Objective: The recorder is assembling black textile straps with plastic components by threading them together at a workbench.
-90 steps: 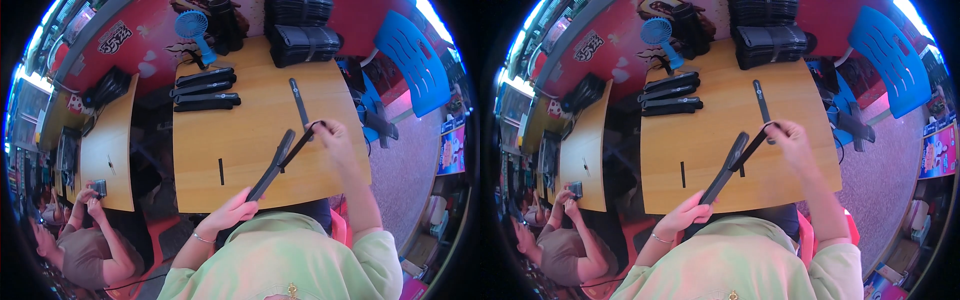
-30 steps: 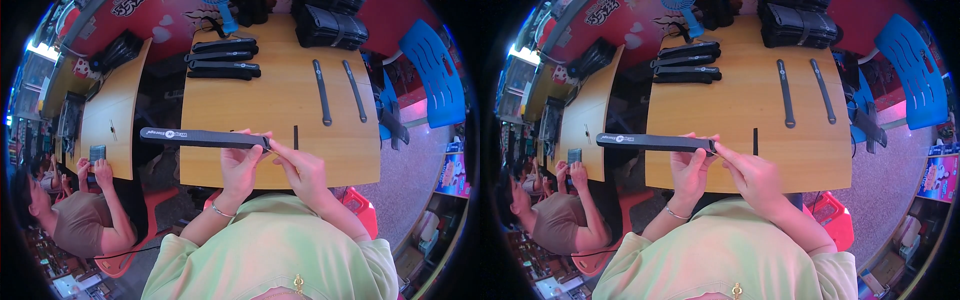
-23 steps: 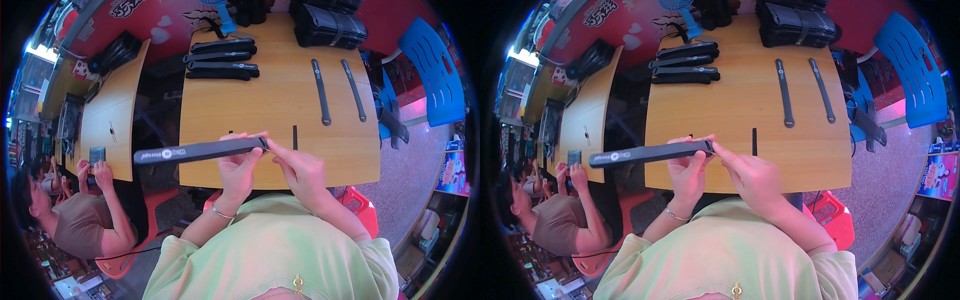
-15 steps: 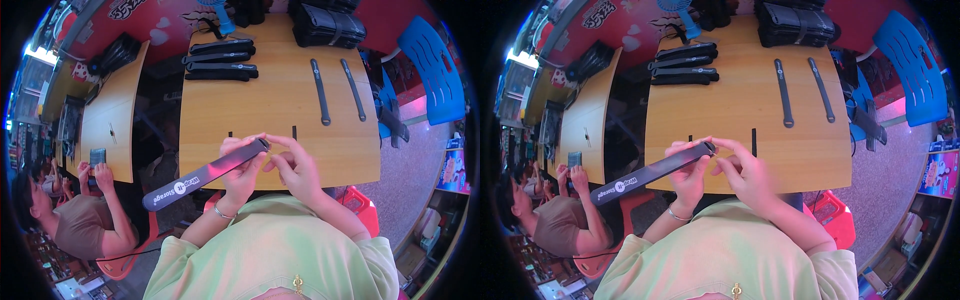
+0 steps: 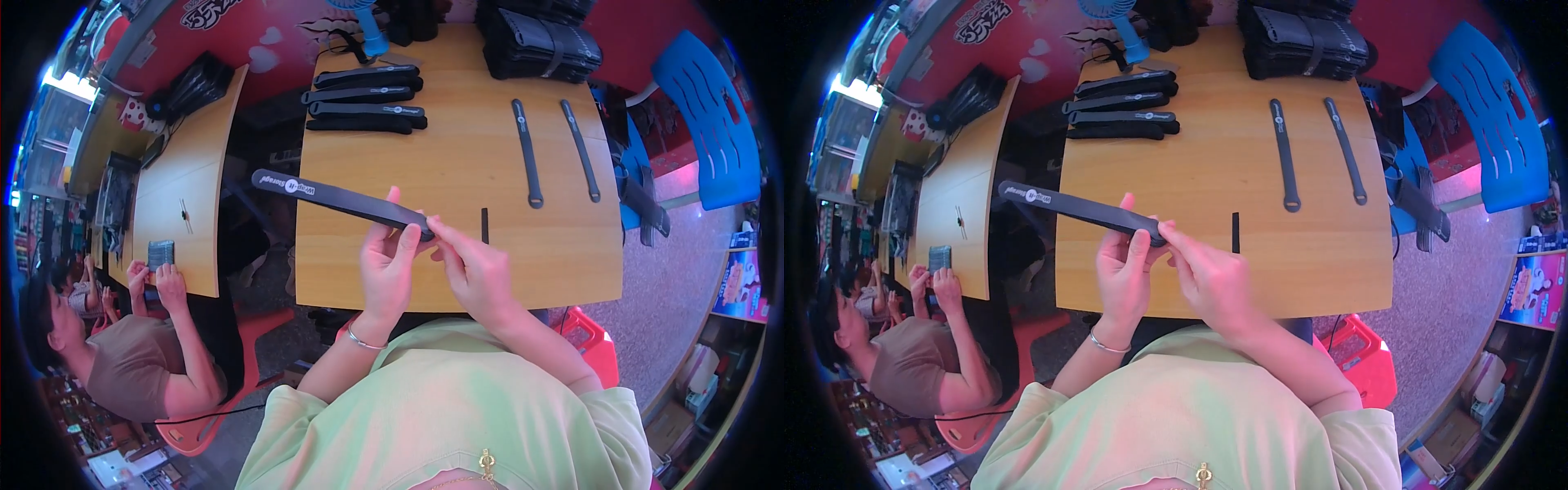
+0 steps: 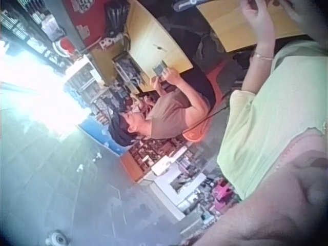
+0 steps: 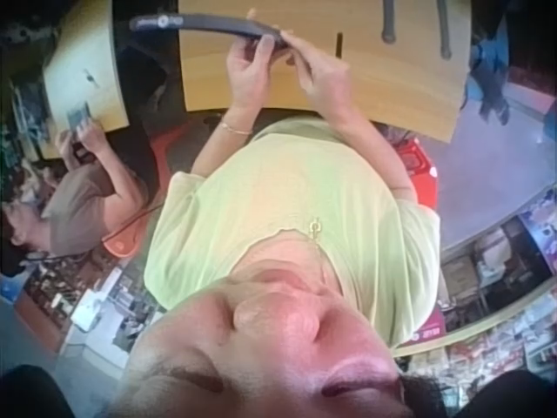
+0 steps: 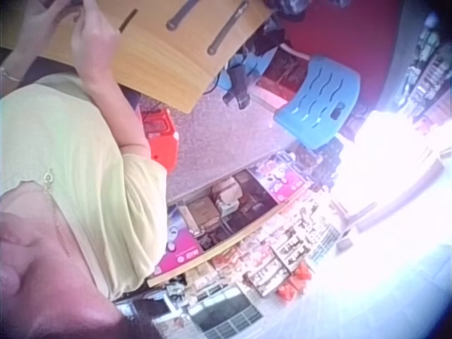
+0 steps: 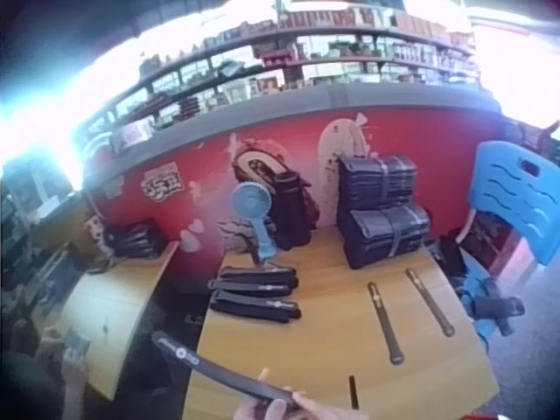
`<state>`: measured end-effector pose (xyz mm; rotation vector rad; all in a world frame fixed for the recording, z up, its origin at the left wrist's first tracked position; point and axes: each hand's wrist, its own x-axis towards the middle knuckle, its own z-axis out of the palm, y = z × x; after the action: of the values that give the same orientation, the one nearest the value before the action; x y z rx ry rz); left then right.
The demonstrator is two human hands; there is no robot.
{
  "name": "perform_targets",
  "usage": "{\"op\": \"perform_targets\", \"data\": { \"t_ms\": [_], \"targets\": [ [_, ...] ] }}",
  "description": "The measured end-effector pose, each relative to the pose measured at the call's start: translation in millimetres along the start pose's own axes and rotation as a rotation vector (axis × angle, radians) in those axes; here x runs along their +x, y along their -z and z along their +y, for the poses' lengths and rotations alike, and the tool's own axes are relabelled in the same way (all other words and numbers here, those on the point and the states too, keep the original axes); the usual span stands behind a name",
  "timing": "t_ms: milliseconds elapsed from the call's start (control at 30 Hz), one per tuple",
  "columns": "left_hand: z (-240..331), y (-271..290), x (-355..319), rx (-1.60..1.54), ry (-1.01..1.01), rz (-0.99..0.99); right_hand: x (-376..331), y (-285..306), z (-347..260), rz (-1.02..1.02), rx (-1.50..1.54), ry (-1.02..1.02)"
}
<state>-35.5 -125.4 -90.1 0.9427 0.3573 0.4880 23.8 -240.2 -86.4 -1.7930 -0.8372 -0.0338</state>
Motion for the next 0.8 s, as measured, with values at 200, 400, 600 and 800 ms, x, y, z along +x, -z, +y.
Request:
{"op": "perform_targets", "data": {
  "t_ms": [200, 400, 600, 800],
  "targets": [
    [-1.1, 3.5, 0.7, 0.353, -0.102, -0.044, 4.5, 4.7, 3.2, -0.065, -0.017, -0.014],
    [7.6, 15.9, 6.4, 0.377, -0.056, -0.158, 17.6, 16.0, 6.0, -0.100, -0.077, 0.102],
    [33.5, 26.6, 17.6, 0.484, 0.086, -0.394, 21.2, 25.2, 0.0, -0.182, -0.097, 0.069],
    [30.1, 25.9, 20.0, 0.317, 0.189, -0.295, 19.6, 31.5, -10.8, -0.254, -0.156, 0.050]
  ]
}}
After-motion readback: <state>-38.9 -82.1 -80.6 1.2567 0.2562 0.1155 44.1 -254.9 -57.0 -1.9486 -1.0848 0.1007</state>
